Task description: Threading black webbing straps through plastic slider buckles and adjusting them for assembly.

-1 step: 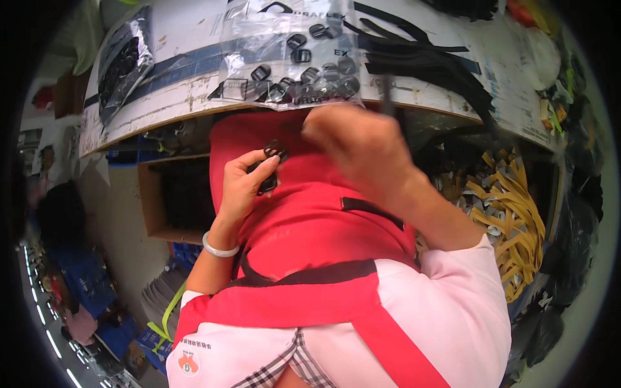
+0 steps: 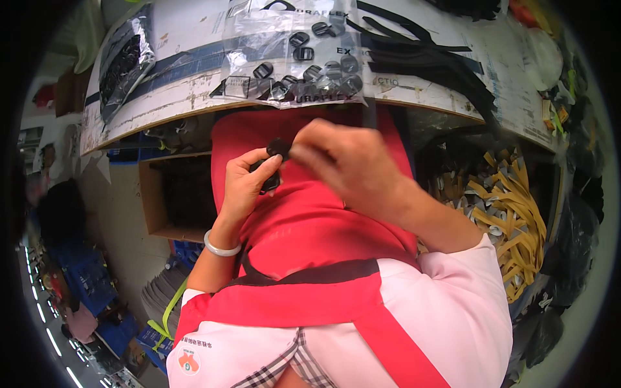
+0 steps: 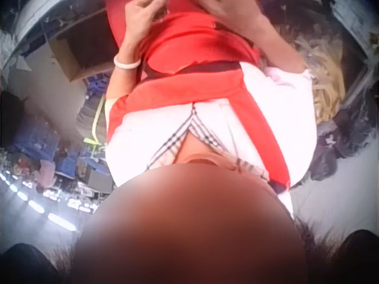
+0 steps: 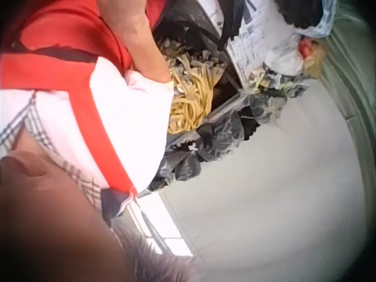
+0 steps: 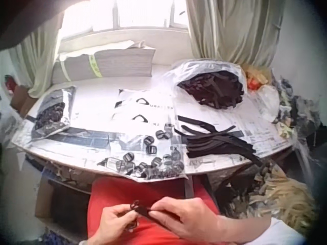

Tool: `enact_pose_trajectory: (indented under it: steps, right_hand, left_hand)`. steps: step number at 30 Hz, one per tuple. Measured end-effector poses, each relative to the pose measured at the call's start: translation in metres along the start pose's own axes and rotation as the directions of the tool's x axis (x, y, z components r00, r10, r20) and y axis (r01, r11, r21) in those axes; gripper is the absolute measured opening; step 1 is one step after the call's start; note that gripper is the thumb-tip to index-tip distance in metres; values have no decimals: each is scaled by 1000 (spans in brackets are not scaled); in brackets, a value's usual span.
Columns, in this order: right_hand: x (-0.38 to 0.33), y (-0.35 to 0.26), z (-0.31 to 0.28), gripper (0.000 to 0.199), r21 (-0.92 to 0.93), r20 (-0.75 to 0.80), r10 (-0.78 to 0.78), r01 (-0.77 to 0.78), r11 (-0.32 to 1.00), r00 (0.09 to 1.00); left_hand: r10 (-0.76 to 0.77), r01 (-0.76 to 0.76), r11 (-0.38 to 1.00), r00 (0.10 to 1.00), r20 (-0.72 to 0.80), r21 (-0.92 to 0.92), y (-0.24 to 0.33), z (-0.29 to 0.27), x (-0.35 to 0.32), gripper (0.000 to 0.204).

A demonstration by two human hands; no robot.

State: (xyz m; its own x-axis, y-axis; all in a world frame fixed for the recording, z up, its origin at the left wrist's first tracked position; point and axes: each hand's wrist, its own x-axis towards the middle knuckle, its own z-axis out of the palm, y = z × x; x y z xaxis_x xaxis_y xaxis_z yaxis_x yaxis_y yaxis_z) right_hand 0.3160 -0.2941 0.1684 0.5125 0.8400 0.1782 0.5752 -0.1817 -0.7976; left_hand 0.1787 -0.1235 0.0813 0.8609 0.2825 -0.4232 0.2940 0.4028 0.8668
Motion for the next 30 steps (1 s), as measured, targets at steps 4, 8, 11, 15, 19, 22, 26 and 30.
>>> enact_pose_trajectory:
  steps: [4,8,11,15,19,22,26,30]
  right_hand:
    - [-4,25,40,17,472,334,442,-554,686,832]
    - [-3,36,50,15,541,402,484,-628,559,777]
    - [-1,34,53,15,561,427,512,-662,496,746]
    - [-1,31,54,17,675,408,508,-625,392,759]
    - [2,33,61,18,696,353,531,-595,402,771]
    - [1,42,70,19,707,256,498,-512,488,828]
    - [4,48,70,21,748,332,486,-539,388,809]
    - [5,47,65,20,714,455,469,-625,315,757]
  left_hand:
    - [48,-48,999,999,-13,17,2,7,-5,16]
    - [113,-105,986,992,-61,127,1,9,-12,14]
    - [371,-328,873,927,-54,361,-7,5,-8,13]
    - [446,-381,823,893,-63,422,-8,7,-5,13]
    - [554,-457,715,832,-31,528,-11,6,-4,11]
    - [491,-401,794,866,-93,457,-11,5,-5,12]
    - [649,-530,621,761,2,577,-16,4,-6,13]
    - [340,-327,935,936,-91,136,-15,0,-8,15]
